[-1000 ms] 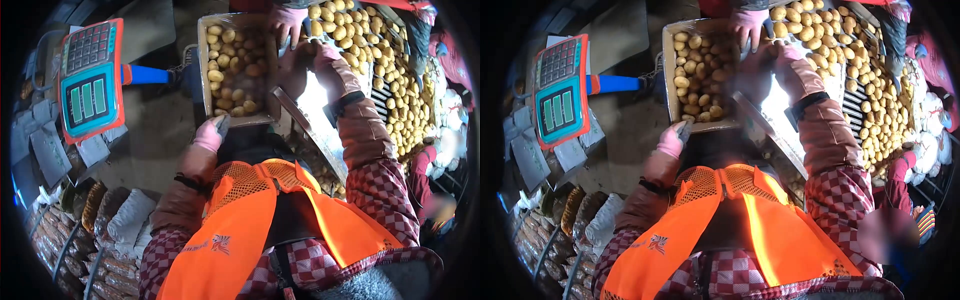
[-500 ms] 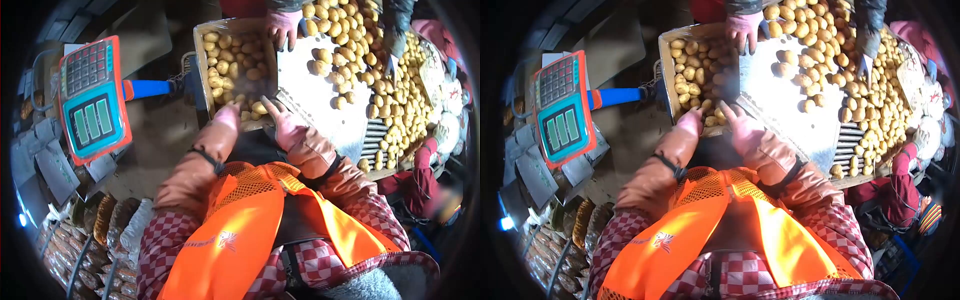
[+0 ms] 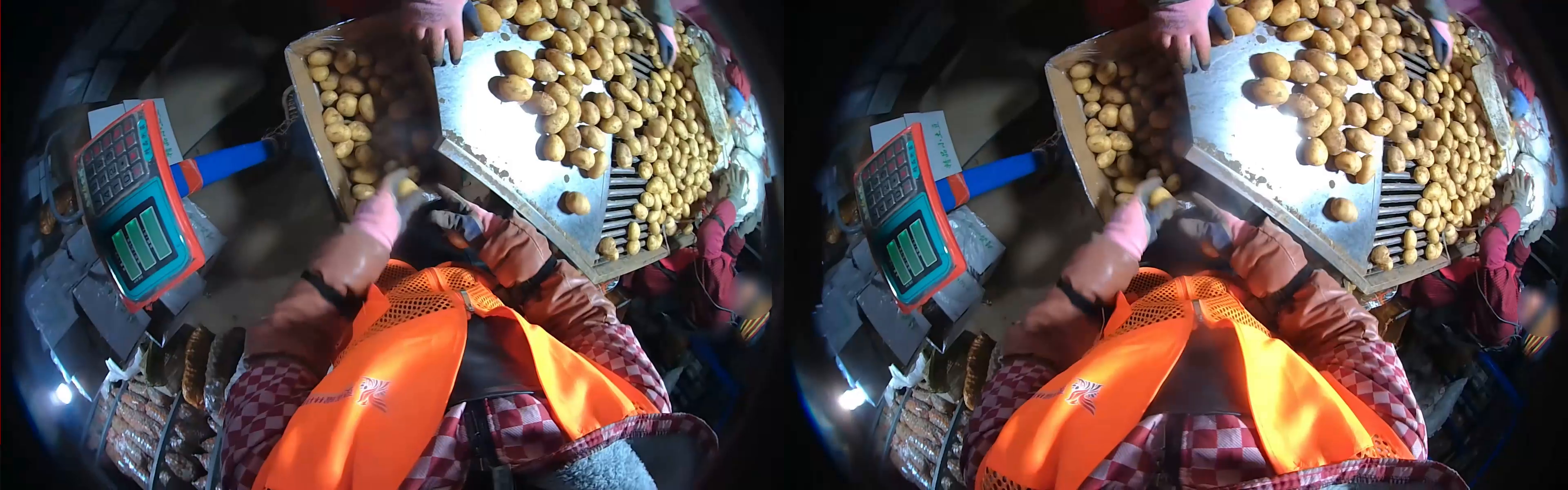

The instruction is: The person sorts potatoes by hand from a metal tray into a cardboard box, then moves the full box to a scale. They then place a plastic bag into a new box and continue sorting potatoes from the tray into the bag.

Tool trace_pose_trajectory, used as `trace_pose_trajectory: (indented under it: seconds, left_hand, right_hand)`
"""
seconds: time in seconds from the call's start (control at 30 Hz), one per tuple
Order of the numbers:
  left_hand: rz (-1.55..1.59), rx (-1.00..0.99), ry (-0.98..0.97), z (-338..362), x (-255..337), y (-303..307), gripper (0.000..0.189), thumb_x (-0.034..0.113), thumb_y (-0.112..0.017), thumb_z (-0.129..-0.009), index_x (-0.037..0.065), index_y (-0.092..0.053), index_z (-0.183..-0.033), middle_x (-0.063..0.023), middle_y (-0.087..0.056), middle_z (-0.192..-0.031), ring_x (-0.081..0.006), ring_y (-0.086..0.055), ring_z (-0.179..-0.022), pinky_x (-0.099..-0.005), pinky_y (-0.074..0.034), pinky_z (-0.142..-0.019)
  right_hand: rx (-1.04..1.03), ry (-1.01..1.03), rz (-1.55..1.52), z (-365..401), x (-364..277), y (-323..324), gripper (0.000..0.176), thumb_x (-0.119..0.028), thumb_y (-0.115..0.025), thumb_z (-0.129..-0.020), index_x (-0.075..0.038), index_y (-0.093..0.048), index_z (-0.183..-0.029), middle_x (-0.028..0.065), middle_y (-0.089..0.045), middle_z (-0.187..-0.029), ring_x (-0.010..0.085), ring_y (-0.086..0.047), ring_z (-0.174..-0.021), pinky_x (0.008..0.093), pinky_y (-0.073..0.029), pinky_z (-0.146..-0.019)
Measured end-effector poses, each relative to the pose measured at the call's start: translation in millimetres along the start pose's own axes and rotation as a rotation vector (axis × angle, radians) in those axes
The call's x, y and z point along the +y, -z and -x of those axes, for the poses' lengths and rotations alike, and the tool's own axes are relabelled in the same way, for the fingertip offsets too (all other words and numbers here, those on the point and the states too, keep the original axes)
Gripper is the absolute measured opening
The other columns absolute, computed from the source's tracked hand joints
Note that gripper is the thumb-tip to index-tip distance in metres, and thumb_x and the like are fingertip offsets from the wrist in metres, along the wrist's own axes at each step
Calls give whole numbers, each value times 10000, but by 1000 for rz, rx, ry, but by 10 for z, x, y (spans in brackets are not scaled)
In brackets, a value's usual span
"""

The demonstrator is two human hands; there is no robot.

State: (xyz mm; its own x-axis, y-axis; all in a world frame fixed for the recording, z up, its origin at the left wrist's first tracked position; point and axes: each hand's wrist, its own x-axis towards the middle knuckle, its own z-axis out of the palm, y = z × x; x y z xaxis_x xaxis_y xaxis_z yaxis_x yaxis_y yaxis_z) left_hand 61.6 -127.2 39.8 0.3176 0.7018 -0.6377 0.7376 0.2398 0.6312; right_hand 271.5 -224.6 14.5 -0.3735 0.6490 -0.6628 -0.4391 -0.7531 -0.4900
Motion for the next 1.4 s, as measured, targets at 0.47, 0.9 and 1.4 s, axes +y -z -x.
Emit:
trace_pose_trajectory:
  seconds: [0.47,0.9,1.4]
  left_hand:
    - [-813,-117,138,-1336,-514,-3,428,359,-495,-986,207,-493,-1386,-196,-680,-1121,-351,-670,-1036,-468,-529,-890]
    - [-132,-297,-356,137,115,589,413,343,-566,-963,134,-568,-1319,-257,-675,-1035,-412,-644,-1006,-449,-512,-888]
    - [-846,-94,-48,-1133,-484,-184,239,235,-621,-816,149,-754,-995,-173,-694,-1095,-372,-633,-1080,-453,-510,-928]
  right_hand:
    - [94,-147,22,93,-178,-244,382,-340,-671,-907,-52,-625,-1153,64,-635,-1004,145,-598,-741,272,-496,-575]
    - [-330,99,-489,-5,-33,-449,556,-522,-605,-917,-72,-601,-1243,182,-651,-1129,318,-668,-917,309,-530,-557]
    - [-265,217,-525,600,142,45,642,-625,-594,-882,-54,-608,-1174,251,-574,-1222,472,-597,-1094,337,-605,-606]
